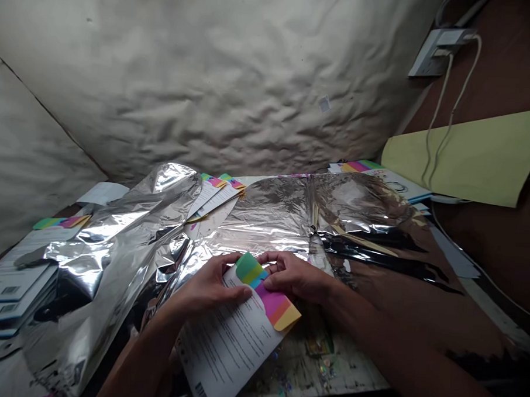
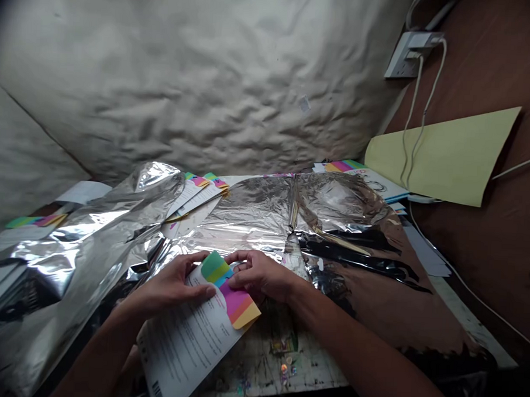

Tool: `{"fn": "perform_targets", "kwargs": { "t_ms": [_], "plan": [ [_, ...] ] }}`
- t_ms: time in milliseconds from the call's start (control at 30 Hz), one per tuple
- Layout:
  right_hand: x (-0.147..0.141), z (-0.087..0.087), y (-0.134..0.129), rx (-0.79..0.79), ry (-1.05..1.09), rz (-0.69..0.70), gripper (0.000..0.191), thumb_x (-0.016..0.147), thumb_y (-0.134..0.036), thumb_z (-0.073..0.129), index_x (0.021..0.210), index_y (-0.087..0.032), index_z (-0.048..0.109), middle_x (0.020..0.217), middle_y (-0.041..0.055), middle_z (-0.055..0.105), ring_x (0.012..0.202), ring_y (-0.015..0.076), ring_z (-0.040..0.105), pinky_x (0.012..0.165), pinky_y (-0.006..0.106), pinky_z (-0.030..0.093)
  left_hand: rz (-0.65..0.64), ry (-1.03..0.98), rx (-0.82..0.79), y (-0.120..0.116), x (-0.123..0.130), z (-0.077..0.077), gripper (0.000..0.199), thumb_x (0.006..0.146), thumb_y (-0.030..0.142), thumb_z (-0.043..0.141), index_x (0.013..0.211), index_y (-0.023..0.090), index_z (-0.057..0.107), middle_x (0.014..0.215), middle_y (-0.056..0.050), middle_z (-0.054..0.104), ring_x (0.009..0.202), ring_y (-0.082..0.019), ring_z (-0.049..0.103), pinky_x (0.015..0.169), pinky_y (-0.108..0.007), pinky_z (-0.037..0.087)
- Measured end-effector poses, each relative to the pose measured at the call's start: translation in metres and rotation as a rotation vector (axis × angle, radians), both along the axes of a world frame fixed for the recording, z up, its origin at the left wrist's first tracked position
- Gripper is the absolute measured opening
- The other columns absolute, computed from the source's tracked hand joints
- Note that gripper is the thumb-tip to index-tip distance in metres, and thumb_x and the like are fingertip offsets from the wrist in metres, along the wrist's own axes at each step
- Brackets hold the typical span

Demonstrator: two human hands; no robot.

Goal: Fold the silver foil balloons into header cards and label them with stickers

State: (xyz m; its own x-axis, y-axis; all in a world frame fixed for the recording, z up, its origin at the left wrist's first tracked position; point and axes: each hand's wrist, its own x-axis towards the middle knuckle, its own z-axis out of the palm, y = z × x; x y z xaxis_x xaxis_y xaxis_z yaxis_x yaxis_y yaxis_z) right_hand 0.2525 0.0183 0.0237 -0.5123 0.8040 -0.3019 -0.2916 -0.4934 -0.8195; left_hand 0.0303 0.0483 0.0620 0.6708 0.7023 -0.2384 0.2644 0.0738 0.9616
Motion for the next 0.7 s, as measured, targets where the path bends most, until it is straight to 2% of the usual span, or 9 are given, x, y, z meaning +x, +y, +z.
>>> {"fn": "perform_targets", "kwargs": {
  "t_ms": [100,233,333,500,700],
  "plan": [
    [-0.0033,-0.0012,-0.0001,-0.040,0.141,-0.038,0.059,0.057,-0.013,0.085,0.113,-0.013,0.064,0.090,0.0046,0.072,0.076,0.0136,0.067,0.076,0.026,0.051,0.037,-0.011,-0.016,0.0004,-0.0014,0.0005,0.048,0.072,0.033,0.080,0.114,0.016,0.064,0.097,-0.005,0.072,0.083,-0.020,0.066,0.071,-0.027,0.052],
    [-0.0067,-0.0039,0.0014,-0.015,0.189,-0.027,0.057,0.061,-0.015,0.085,0.115,-0.012,0.066,0.096,0.0078,0.072,0.080,0.0145,0.068,0.078,0.026,0.051,0.032,-0.011,-0.010,0.0005,-0.0018,0.0025,0.047,0.074,0.033,0.079,0.115,0.016,0.064,0.097,-0.005,0.073,0.081,-0.019,0.066,0.070,-0.027,0.052],
    [-0.0066,-0.0024,0.0015,0.016,0.172,0.000,0.059,0.063,-0.017,0.084,0.118,-0.013,0.066,0.095,0.0061,0.072,0.079,0.0140,0.067,0.078,0.026,0.050,0.024,-0.003,0.006,-0.0006,-0.0010,0.0040,0.047,0.073,0.030,0.079,0.116,0.016,0.065,0.095,-0.004,0.073,0.081,-0.019,0.066,0.070,-0.027,0.052],
    [-0.0030,0.0029,-0.0011,0.196,0.007,0.023,0.059,0.067,-0.013,0.080,0.123,-0.018,0.065,0.100,0.0036,0.071,0.092,0.0153,0.064,0.082,0.025,0.046,0.024,-0.010,0.035,-0.0023,0.0022,0.0028,0.040,0.073,0.027,0.078,0.109,0.015,0.068,0.092,-0.004,0.072,0.081,-0.020,0.067,0.070,-0.027,0.052],
    [0.0018,-0.0017,0.0028,0.028,0.219,0.052,0.062,0.070,-0.022,0.081,0.128,-0.016,0.061,0.094,0.0043,0.070,0.076,0.0114,0.064,0.077,0.024,0.048,0.044,-0.060,-0.076,-0.0025,0.0036,0.0042,0.054,0.071,0.030,0.080,0.121,0.017,0.064,0.094,-0.005,0.073,0.084,-0.024,0.068,0.072,-0.031,0.054]
  ]
}}
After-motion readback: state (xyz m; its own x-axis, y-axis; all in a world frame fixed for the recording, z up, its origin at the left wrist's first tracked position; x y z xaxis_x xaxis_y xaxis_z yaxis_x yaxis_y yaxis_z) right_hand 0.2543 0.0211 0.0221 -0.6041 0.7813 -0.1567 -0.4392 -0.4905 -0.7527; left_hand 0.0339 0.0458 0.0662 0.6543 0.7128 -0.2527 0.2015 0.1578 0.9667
